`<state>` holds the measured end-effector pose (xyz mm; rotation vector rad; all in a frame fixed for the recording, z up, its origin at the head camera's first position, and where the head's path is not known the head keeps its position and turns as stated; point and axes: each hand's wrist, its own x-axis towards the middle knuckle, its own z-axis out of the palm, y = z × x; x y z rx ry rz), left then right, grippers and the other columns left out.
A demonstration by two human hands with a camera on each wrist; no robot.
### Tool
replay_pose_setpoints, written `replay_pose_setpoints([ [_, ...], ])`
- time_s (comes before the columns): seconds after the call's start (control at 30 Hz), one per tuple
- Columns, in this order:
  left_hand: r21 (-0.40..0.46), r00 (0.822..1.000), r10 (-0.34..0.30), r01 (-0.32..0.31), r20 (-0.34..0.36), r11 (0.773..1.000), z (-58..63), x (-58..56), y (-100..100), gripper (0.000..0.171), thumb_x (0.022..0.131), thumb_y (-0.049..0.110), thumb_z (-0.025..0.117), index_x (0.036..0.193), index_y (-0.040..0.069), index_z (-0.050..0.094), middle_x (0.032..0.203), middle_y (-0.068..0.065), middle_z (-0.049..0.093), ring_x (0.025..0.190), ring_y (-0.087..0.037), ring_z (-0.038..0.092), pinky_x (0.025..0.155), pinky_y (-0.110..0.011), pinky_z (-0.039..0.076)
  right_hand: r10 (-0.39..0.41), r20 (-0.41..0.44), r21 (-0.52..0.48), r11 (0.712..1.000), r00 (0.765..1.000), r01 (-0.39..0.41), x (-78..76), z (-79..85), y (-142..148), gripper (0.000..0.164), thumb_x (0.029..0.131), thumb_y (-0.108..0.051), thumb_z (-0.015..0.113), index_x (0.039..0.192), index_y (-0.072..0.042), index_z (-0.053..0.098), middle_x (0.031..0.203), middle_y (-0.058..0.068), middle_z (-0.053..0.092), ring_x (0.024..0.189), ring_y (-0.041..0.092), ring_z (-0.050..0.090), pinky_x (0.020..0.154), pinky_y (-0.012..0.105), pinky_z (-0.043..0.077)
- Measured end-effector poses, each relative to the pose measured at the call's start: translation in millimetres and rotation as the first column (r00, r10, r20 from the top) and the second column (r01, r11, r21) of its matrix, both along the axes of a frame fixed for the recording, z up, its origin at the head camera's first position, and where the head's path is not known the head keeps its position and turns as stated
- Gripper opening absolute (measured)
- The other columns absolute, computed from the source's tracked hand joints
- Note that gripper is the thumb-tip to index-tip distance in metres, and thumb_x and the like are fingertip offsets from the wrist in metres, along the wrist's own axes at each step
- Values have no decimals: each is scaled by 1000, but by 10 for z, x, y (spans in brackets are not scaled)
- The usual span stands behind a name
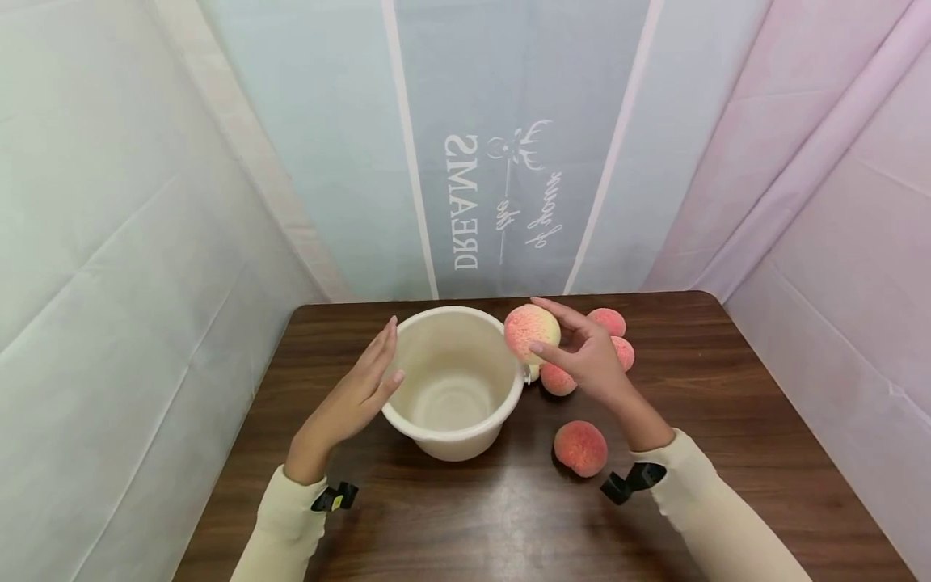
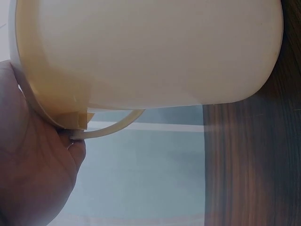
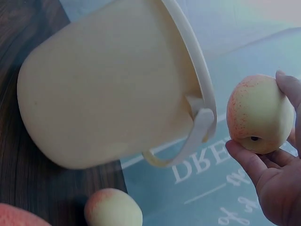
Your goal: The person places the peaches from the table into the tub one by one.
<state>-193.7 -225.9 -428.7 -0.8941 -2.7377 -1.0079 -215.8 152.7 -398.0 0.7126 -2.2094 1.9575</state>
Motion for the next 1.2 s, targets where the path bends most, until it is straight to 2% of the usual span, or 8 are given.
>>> replay_pose_setpoints([
  [0.2, 11, 1000, -3, 3, 10, 1000, -3, 1, -1, 71, 110, 30, 44, 164, 11, 1, 170, 1, -3, 156, -22, 4, 123, -49, 16, 51, 13, 5, 999, 999, -51, 16, 41, -165, 62, 88, -3, 79, 145, -14, 58, 140, 7, 61, 108, 24, 65, 81, 28, 58],
  [0.4, 12, 1000, 1, -1, 19, 1000, 9, 19, 8, 70, 110, 29, 45, 164, 11, 3, 171, 2, -2, 156, -22, 5, 123, -47, 15, 100, 40, 49, 994, 994, -102, 45, 41, -328, 66, 85, -13, 84, 144, -21, 59, 143, 3, 59, 114, 26, 64, 83, 35, 59],
  [0.6, 15, 1000, 0, -1, 15, 1000, 5, 9, 17, 70, 110, 29, 44, 164, 12, 2, 171, 1, -3, 156, -22, 3, 123, -47, 14, 110, -32, 189, 977, 993, -102, 53, 67, -470, 67, 80, -23, 89, 141, -27, 62, 141, -4, 60, 119, 17, 61, 85, 34, 59],
  [0.7, 21, 1000, -3, 3, 12, 1000, 5, 6, 21, 70, 110, 28, 44, 164, 13, 1, 171, 1, -3, 156, -22, 3, 124, -46, 13, 132, -75, 233, 966, 988, -111, 58, 55, -541, 67, 78, -23, 91, 140, -23, 64, 139, -4, 62, 116, 16, 62, 84, 33, 59],
  [0.8, 21, 1000, 0, 0, 18, 1000, -1, 15, 15, 70, 110, 28, 44, 164, 13, 1, 171, 1, -3, 156, -22, 2, 124, -44, 12, 165, -147, 310, 944, 975, -113, 64, 30, -617, 67, 77, -24, 91, 138, -16, 65, 137, -3, 64, 115, 16, 63, 86, 32, 58],
  [0.97, 17, 1000, 12, -13, 25, 1000, -16, 36, -5, 70, 110, 27, 44, 164, 10, 3, 171, 2, -3, 156, -23, 3, 124, -45, 13, 238, -273, 439, 893, 932, -99, 63, 5, -716, 65, 79, -27, 90, 136, -11, 66, 137, 2, 64, 128, 17, 58, 102, 35, 50],
  [1.07, 16, 1000, 10, -10, 17, 1000, -14, 24, -4, 70, 110, 27, 45, 164, 10, 3, 171, 1, -3, 156, -26, 5, 123, -48, 15, 263, -301, 466, 879, 917, -99, 65, 11, -737, 64, 79, -25, 90, 136, -11, 66, 137, 4, 64, 131, 20, 56, 105, 38, 48],
  [1.2, 12, 1000, 6, -6, 15, 1000, 2, 2, 5, 70, 110, 27, 45, 164, 11, 3, 171, 2, -3, 156, -25, 5, 123, -48, 15, 271, -308, 487, 868, 912, -94, 58, 17, -739, 64, 79, -24, 90, 136, -11, 65, 136, 4, 64, 130, 19, 57, 105, 37, 48],
])
